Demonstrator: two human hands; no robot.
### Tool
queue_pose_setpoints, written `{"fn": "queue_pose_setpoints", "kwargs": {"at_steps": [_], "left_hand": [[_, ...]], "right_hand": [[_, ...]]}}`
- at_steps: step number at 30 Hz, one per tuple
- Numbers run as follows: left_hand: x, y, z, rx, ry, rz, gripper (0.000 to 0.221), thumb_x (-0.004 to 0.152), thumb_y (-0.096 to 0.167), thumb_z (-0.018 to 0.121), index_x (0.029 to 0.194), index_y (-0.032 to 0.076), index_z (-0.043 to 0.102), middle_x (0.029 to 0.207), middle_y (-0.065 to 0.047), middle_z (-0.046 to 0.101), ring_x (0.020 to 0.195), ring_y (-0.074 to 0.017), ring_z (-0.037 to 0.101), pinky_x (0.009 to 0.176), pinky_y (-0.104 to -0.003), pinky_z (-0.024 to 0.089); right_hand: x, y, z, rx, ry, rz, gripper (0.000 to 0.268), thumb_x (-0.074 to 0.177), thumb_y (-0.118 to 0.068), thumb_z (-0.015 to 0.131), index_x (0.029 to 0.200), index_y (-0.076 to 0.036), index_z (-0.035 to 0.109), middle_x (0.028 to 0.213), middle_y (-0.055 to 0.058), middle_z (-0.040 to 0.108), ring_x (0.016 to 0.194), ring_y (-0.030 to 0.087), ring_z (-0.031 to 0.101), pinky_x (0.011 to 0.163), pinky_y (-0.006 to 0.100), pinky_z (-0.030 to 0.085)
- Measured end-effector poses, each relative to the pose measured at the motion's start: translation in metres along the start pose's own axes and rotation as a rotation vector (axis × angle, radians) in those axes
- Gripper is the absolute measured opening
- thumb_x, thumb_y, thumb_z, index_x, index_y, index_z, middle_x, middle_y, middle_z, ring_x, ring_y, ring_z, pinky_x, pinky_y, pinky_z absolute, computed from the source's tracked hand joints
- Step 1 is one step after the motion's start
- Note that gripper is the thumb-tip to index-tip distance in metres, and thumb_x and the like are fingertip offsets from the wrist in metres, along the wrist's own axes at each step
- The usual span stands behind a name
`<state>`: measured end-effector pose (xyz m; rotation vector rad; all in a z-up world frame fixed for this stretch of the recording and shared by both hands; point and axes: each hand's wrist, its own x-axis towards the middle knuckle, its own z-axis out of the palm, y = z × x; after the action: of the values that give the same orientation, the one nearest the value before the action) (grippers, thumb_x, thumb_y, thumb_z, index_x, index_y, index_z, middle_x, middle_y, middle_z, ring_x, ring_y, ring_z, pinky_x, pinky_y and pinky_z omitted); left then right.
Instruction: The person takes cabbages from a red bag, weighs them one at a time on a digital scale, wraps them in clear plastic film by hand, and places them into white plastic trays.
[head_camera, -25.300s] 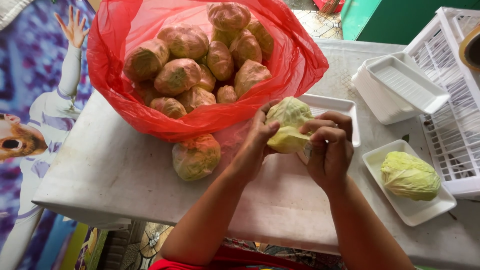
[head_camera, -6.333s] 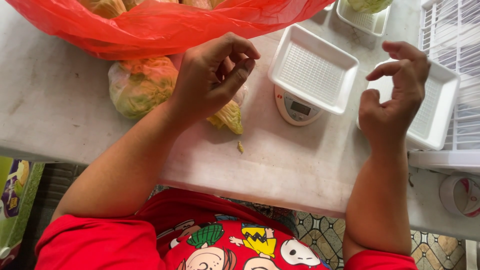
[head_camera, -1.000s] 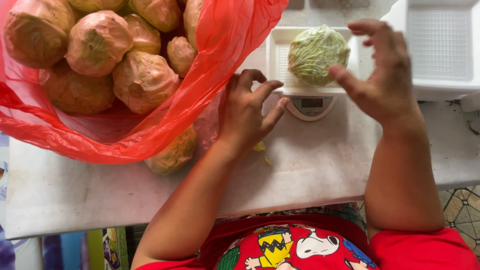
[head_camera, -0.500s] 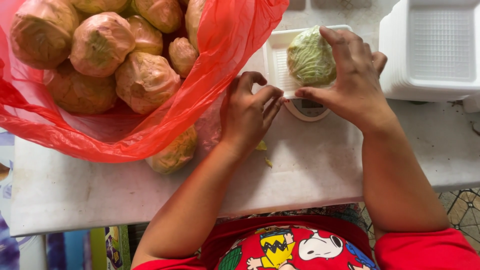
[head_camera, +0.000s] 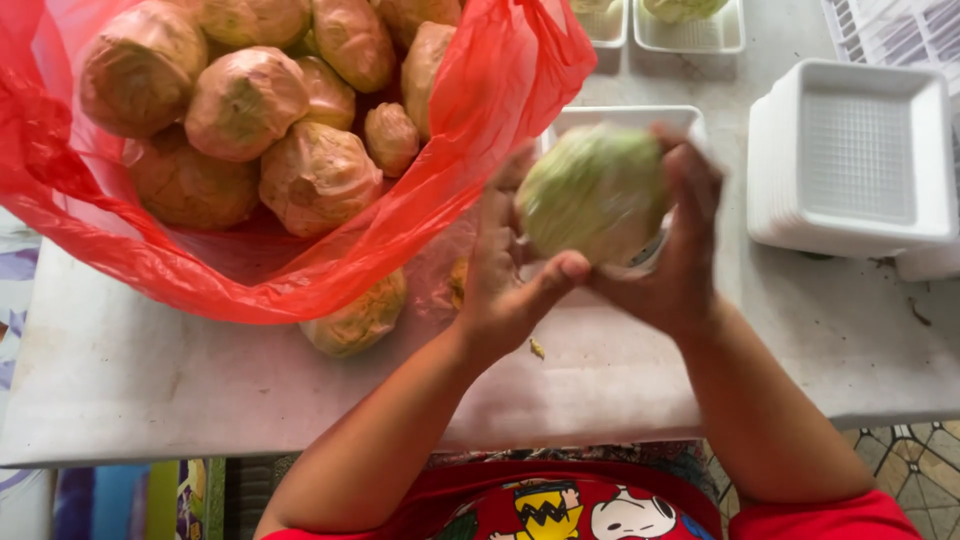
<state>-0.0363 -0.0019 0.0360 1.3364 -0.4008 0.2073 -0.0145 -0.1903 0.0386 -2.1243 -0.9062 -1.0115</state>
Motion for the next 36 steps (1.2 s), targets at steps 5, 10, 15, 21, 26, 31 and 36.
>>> {"fn": "queue_pose_setpoints", "kwargs": {"at_steps": [5, 10, 15, 21, 26, 31, 36], "left_hand": [[0.006, -0.001, -0.008, -0.120, 0.037, 0.019, 0.051, 0.095, 0.027, 0.074, 0.138, 0.011, 0.052, 0.124, -0.008, 0.060, 0.112, -0.0200, 0.061, 0.095, -0.033, 0.057], [0.008, -0.009, -0.006, 0.404, -0.063, 0.452, 0.050, 0.097, 0.027, 0.079, 0.135, 0.011, 0.052, 0.136, -0.013, 0.063, 0.131, -0.0331, 0.067, 0.115, -0.045, 0.060], [0.014, -0.008, -0.005, 0.456, -0.021, 0.510, 0.039, 0.101, 0.024, 0.073, 0.130, 0.008, 0.052, 0.136, -0.017, 0.064, 0.131, -0.0342, 0.066, 0.117, -0.047, 0.056], [0.012, -0.024, -0.011, 0.644, -0.045, 0.682, 0.014, 0.105, 0.015, 0.068, 0.119, 0.013, 0.065, 0.139, -0.012, 0.057, 0.136, -0.0385, 0.053, 0.119, -0.054, 0.051], [0.009, -0.027, -0.008, 0.781, -0.011, 0.745, 0.016, 0.098, 0.018, 0.081, 0.112, 0.022, 0.073, 0.136, -0.013, 0.048, 0.132, -0.0360, 0.044, 0.114, -0.055, 0.054], [0.004, -0.023, -0.005, 0.046, 0.088, 0.188, 0.065, 0.098, 0.011, 0.071, 0.152, 0.018, 0.035, 0.158, -0.008, 0.037, 0.130, -0.0261, 0.056, 0.106, -0.035, 0.054], [0.005, -0.015, -0.008, -0.431, -0.096, -0.165, 0.066, 0.099, 0.033, 0.058, 0.155, 0.007, 0.036, 0.143, -0.013, 0.055, 0.129, -0.0264, 0.057, 0.104, -0.041, 0.052]], "right_hand": [[0.005, -0.014, -0.009, 0.386, -0.113, 0.094, 0.099, 0.080, -0.061, 0.073, 0.154, -0.007, 0.034, 0.150, 0.021, 0.039, 0.147, 0.037, 0.045, 0.127, 0.051, 0.042], [0.013, -0.012, -0.014, 0.179, 0.015, 0.037, 0.044, 0.098, -0.035, 0.066, 0.118, 0.005, 0.061, 0.111, 0.026, 0.058, 0.102, 0.037, 0.058, 0.094, 0.046, 0.049], [0.013, -0.013, -0.013, 0.180, 0.050, -0.032, 0.015, 0.103, -0.014, 0.064, 0.108, -0.001, 0.067, 0.110, 0.023, 0.064, 0.096, 0.037, 0.060, 0.090, 0.048, 0.051], [0.009, -0.015, -0.012, 0.549, 0.040, 0.413, 0.032, 0.105, -0.033, 0.057, 0.121, -0.005, 0.053, 0.125, 0.021, 0.055, 0.110, 0.028, 0.058, 0.098, 0.037, 0.050], [0.005, -0.009, -0.013, 1.212, -0.097, 0.866, 0.065, 0.092, -0.027, 0.073, 0.147, -0.006, 0.045, 0.125, 0.013, 0.062, 0.103, 0.019, 0.066, 0.084, 0.029, 0.056], [0.006, -0.016, -0.011, 1.260, 0.100, 0.639, 0.042, 0.095, -0.004, 0.065, 0.132, -0.015, 0.049, 0.155, 0.020, 0.043, 0.133, 0.029, 0.051, 0.105, 0.033, 0.051], [0.001, -0.013, -0.009, 1.025, -0.010, 0.532, 0.046, 0.099, -0.008, 0.067, 0.142, -0.014, 0.050, 0.161, 0.014, 0.038, 0.147, 0.028, 0.046, 0.118, 0.037, 0.048]]}}
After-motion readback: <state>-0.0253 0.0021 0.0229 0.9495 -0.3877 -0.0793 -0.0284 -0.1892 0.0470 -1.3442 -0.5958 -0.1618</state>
